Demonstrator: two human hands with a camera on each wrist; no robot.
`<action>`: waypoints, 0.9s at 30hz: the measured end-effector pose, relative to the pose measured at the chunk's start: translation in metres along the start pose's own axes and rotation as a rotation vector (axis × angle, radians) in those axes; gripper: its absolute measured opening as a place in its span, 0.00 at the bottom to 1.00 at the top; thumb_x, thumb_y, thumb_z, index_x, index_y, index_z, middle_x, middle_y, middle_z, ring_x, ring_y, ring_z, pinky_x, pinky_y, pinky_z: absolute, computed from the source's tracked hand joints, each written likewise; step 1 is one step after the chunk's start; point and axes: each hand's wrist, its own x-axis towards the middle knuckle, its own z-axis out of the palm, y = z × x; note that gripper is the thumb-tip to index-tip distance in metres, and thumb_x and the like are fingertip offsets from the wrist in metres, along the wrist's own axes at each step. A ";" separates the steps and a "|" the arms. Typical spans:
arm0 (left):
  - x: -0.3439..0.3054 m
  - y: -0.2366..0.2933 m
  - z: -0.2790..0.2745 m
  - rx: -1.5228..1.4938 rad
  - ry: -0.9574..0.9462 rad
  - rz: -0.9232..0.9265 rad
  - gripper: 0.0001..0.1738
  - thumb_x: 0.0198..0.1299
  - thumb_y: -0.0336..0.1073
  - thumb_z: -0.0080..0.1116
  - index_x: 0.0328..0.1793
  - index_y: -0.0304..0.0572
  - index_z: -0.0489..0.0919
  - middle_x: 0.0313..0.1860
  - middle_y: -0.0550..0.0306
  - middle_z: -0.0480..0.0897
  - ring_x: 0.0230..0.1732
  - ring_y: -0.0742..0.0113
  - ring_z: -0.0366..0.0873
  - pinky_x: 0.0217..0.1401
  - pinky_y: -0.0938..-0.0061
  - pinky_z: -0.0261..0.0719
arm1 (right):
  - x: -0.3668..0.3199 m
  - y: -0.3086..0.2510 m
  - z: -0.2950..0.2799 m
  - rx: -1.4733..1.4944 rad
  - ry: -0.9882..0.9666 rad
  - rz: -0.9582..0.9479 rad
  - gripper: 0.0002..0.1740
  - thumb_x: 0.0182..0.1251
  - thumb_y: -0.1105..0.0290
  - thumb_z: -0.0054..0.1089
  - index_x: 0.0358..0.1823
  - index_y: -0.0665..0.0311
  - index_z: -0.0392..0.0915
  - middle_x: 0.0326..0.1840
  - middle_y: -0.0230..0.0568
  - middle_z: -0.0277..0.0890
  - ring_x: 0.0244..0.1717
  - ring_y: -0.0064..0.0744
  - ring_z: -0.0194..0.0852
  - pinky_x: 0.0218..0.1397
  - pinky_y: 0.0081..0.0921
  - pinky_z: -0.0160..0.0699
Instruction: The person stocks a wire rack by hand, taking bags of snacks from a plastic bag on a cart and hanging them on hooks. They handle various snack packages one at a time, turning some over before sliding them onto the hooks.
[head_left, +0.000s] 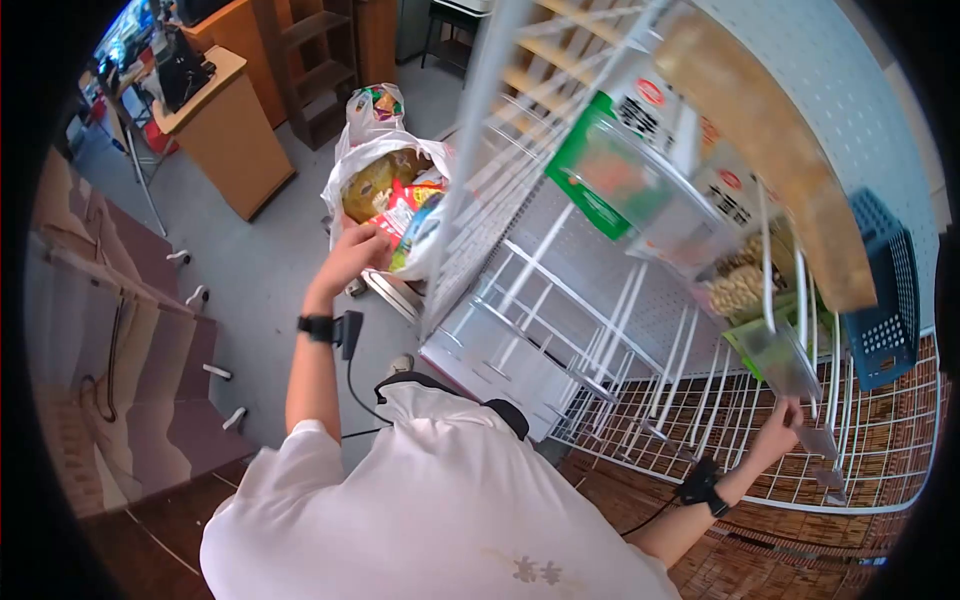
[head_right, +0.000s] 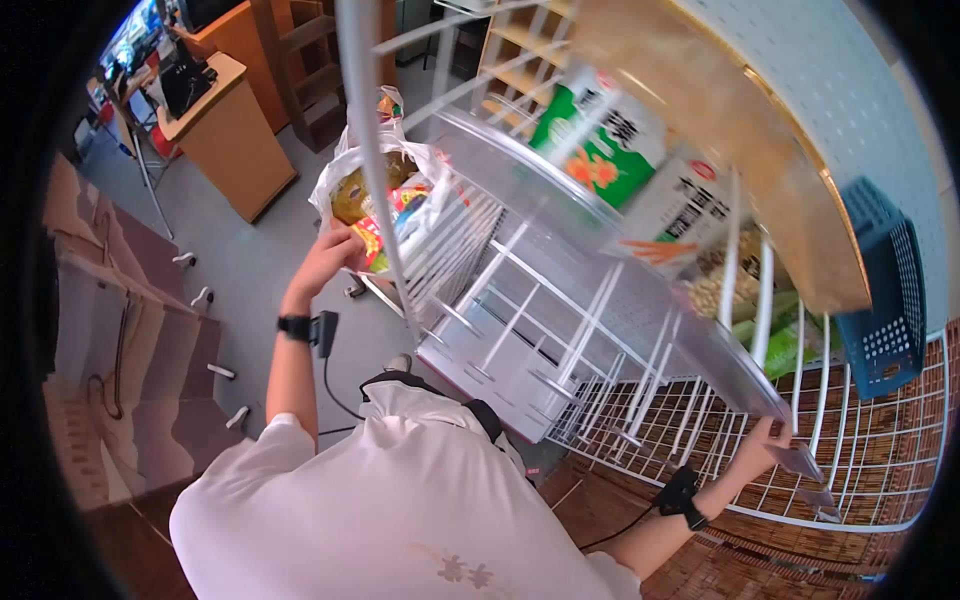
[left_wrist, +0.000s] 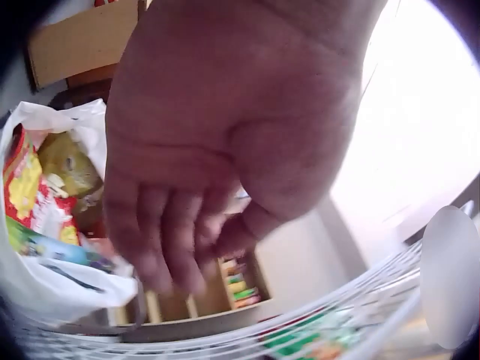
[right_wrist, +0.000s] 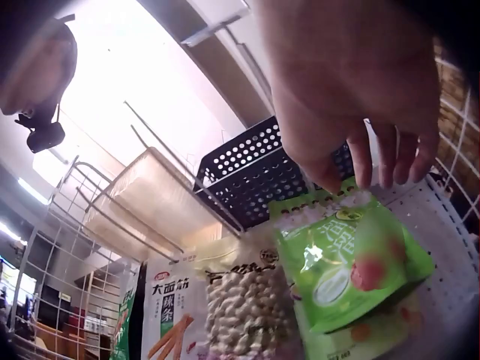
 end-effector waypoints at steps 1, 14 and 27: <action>0.039 -0.034 -0.014 0.222 0.076 0.073 0.10 0.57 0.34 0.55 0.38 0.32 0.74 0.34 0.54 0.81 0.37 0.66 0.78 0.43 0.73 0.76 | -0.019 -0.025 0.005 -0.032 0.021 0.043 0.12 0.64 0.68 0.58 0.40 0.72 0.80 0.40 0.39 0.80 0.41 0.27 0.73 0.50 0.25 0.70; 0.162 -0.161 0.044 0.651 0.078 0.062 0.19 0.51 0.39 0.64 0.43 0.33 0.76 0.36 0.35 0.80 0.42 0.39 0.78 0.46 0.53 0.75 | -0.181 -0.285 0.055 0.386 -0.641 0.081 0.03 0.54 0.82 0.57 0.28 0.68 0.78 0.33 0.42 0.81 0.36 0.30 0.78 0.40 0.23 0.75; 0.073 -0.070 -0.099 0.025 0.287 0.096 0.15 0.65 0.41 0.55 0.42 0.34 0.81 0.31 0.63 0.83 0.31 0.77 0.75 0.35 0.77 0.73 | -0.269 -0.392 0.236 0.624 -1.720 -0.059 0.14 0.58 0.74 0.62 0.46 0.69 0.76 0.43 0.42 0.78 0.44 0.37 0.76 0.46 0.30 0.77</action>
